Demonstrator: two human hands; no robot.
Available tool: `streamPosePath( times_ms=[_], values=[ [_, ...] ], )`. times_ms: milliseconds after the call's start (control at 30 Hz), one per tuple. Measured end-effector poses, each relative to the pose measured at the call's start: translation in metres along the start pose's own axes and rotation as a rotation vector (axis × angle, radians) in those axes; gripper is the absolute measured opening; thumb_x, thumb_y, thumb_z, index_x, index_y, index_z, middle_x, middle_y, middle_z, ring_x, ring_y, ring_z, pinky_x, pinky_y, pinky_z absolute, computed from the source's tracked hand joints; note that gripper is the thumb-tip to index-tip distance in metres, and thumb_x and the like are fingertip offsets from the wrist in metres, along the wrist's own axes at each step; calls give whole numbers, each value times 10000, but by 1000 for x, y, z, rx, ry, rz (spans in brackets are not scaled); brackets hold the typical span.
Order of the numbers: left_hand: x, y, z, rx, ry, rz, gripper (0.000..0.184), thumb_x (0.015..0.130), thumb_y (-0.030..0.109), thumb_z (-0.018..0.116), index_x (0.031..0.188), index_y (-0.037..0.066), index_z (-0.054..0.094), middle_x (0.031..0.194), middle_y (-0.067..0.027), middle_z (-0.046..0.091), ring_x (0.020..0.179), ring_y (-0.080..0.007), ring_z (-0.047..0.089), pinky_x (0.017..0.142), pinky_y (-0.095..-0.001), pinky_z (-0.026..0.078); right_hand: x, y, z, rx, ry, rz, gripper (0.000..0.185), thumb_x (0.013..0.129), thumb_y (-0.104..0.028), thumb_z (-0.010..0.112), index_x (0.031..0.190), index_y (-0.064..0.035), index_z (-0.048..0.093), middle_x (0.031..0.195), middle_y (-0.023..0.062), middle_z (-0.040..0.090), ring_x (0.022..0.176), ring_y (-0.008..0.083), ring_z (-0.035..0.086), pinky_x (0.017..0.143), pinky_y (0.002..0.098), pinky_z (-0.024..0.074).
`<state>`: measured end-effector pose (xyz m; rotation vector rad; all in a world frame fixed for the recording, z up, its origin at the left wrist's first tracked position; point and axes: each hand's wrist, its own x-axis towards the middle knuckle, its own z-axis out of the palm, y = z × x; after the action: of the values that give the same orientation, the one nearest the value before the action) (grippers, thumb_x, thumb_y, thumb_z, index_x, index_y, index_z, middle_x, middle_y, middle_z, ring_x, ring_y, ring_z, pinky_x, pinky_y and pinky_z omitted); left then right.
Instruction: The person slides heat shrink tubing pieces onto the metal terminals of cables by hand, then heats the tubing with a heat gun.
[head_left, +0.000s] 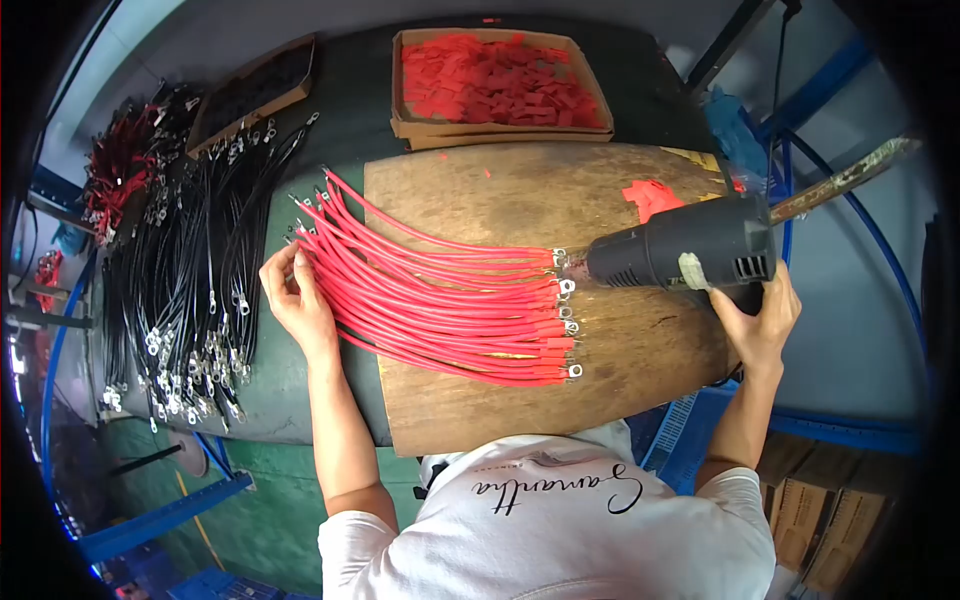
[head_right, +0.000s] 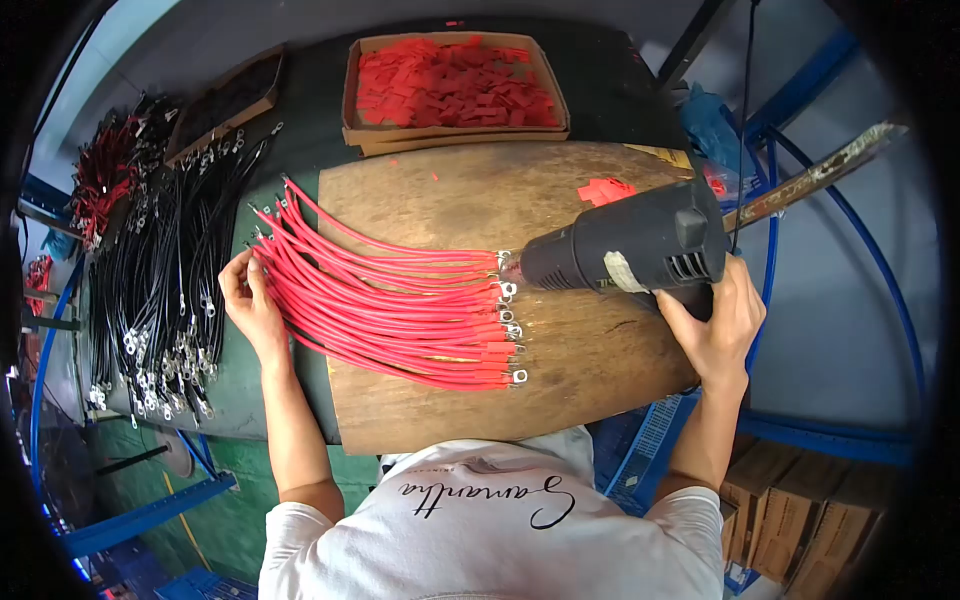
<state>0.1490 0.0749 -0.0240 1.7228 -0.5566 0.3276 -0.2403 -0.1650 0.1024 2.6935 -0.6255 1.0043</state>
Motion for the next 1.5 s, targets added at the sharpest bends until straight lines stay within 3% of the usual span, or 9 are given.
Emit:
streamPosePath(
  times_ms=[300,600,867,967,1033,1233,1500],
  values=[
    [-2,3,0,-26,-31,3,161,921,111,556,1024,-6,597,1008,-44,525,864,-112,524,742,-238,444,-14,-4,11,-6,57,94,522,570,-40,784,1015,13,518,845,166,566,675,329,574,552,372,445],
    [0,-6,-2,-4,-28,32,191,928,147,555,1035,-8,588,948,-39,591,830,-98,544,731,-230,446,-37,-15,-7,103,101,-15,614,566,-61,795,1095,23,496,855,166,585,653,315,580,535,371,451],
    [-1,-7,0,-87,-26,7,197,927,154,548,1019,-15,592,944,-56,545,820,-126,525,728,-265,434,-44,-17,-11,56,104,-64,602,582,-72,800,1083,23,480,872,181,590,667,322,588,537,370,457],
    [1,-11,-4,46,-44,36,191,932,146,550,1057,5,579,958,-46,593,843,-102,559,712,-233,466,-45,-16,-11,26,108,-47,576,583,-76,801,1057,20,488,881,180,590,672,323,589,535,370,456],
    [0,-12,-3,4,-36,28,190,931,143,549,1057,4,579,956,-46,593,841,-102,558,712,-235,466,-47,-14,-10,65,133,-22,574,557,-120,803,1024,42,509,870,186,572,674,336,568,543,384,447],
    [0,-17,-4,-12,-49,47,187,930,133,544,1062,5,576,964,-49,598,847,-108,569,726,-240,472,-48,-11,-2,35,134,69,611,570,-65,801,1095,33,505,947,201,598,722,346,607,598,376,482],
    [-1,-10,-5,-58,-62,-16,183,932,126,535,1072,14,573,976,-47,598,861,-112,573,750,-248,473,-36,-12,15,0,139,168,556,568,-85,813,1036,15,531,976,189,599,800,350,617,655,375,494]
  ],
)
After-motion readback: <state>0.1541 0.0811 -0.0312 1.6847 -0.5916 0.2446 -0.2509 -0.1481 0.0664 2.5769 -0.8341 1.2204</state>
